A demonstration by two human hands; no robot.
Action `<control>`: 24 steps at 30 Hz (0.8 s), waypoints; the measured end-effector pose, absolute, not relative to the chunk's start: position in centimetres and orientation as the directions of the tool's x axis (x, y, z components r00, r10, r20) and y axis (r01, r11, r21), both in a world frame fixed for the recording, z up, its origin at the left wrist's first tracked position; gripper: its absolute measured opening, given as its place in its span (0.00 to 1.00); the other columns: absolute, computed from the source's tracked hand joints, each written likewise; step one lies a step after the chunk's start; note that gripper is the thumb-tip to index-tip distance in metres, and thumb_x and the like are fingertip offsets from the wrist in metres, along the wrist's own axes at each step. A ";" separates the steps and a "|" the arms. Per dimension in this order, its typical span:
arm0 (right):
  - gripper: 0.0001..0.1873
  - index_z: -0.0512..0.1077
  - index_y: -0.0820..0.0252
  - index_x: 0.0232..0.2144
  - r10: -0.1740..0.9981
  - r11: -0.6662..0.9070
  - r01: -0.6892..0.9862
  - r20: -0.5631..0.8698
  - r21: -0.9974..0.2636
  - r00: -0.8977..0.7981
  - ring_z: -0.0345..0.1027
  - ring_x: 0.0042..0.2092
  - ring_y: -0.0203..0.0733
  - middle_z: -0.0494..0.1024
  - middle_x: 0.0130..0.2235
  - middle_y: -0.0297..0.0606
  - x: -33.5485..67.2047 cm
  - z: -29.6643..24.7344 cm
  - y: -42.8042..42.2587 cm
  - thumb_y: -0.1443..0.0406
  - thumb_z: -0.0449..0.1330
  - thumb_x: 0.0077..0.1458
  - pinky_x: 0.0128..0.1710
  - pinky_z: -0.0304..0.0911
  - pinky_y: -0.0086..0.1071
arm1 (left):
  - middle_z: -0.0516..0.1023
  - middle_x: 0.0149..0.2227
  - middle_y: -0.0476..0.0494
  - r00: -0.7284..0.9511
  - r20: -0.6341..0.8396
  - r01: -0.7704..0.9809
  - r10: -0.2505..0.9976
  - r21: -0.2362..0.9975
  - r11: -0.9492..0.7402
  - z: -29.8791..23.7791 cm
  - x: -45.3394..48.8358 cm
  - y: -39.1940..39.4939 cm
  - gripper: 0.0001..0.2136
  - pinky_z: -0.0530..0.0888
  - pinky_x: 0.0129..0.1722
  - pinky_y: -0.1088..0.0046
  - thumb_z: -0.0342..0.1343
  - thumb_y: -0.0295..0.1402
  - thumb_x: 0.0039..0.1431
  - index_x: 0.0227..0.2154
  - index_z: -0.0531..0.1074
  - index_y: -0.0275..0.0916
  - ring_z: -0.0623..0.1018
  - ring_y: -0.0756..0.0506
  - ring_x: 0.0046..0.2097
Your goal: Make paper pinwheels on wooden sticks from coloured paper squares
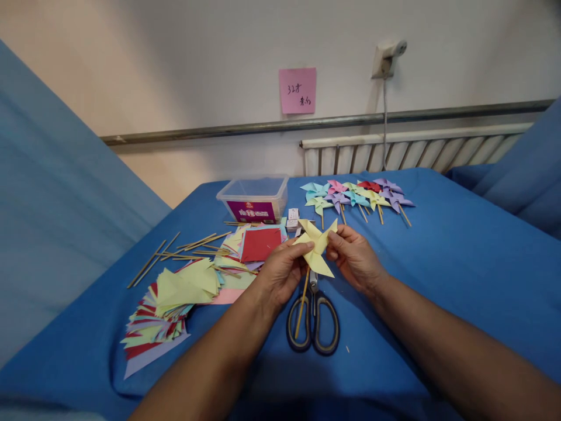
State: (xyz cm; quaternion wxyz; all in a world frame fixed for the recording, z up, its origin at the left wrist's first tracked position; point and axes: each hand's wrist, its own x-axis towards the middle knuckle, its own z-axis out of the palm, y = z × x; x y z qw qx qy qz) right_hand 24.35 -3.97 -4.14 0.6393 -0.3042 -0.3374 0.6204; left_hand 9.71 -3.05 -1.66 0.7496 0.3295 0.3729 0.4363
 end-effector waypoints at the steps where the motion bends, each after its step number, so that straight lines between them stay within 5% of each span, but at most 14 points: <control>1: 0.16 0.70 0.57 0.26 0.999 0.040 -0.583 0.050 -0.811 -0.002 0.54 0.23 0.30 0.67 0.23 0.27 24.4 -4.1 -4.0 0.56 0.72 0.43 0.23 0.50 0.27 | 0.81 0.32 0.39 0.344 -0.275 -0.406 0.898 0.818 0.407 -1.6 9.7 -3.1 0.13 0.74 0.33 0.69 0.67 0.30 0.43 0.35 0.78 0.35 0.78 0.44 0.32; 6: 0.22 0.74 0.55 0.39 0.996 0.029 -0.561 0.074 -0.827 -0.057 0.55 0.24 0.31 0.68 0.25 0.27 24.9 -3.6 -4.2 0.54 0.71 0.43 0.23 0.51 0.27 | 0.80 0.29 0.41 0.356 -0.294 -0.384 0.887 0.819 0.425 -1.3 9.5 -3.2 0.11 0.72 0.30 0.68 0.67 0.31 0.44 0.34 0.78 0.37 0.76 0.45 0.29; 14: 0.17 0.71 0.56 0.27 0.993 0.105 -0.507 0.116 -0.855 0.011 0.55 0.21 0.30 0.67 0.22 0.26 24.8 -3.6 -3.8 0.55 0.72 0.41 0.22 0.48 0.27 | 0.81 0.31 0.40 0.370 -0.290 -0.400 0.882 0.808 0.434 -1.2 9.7 -3.3 0.10 0.73 0.32 0.70 0.67 0.29 0.44 0.32 0.78 0.36 0.77 0.45 0.31; 24: 0.15 0.71 0.58 0.26 0.993 0.121 -0.477 0.105 -0.871 0.059 0.56 0.21 0.29 0.66 0.19 0.25 24.5 -3.9 -4.1 0.56 0.70 0.46 0.22 0.49 0.27 | 0.79 0.28 0.42 0.318 -0.262 -0.435 0.911 0.814 0.386 -1.2 9.8 -3.4 0.09 0.73 0.33 0.72 0.66 0.27 0.45 0.32 0.77 0.33 0.76 0.48 0.29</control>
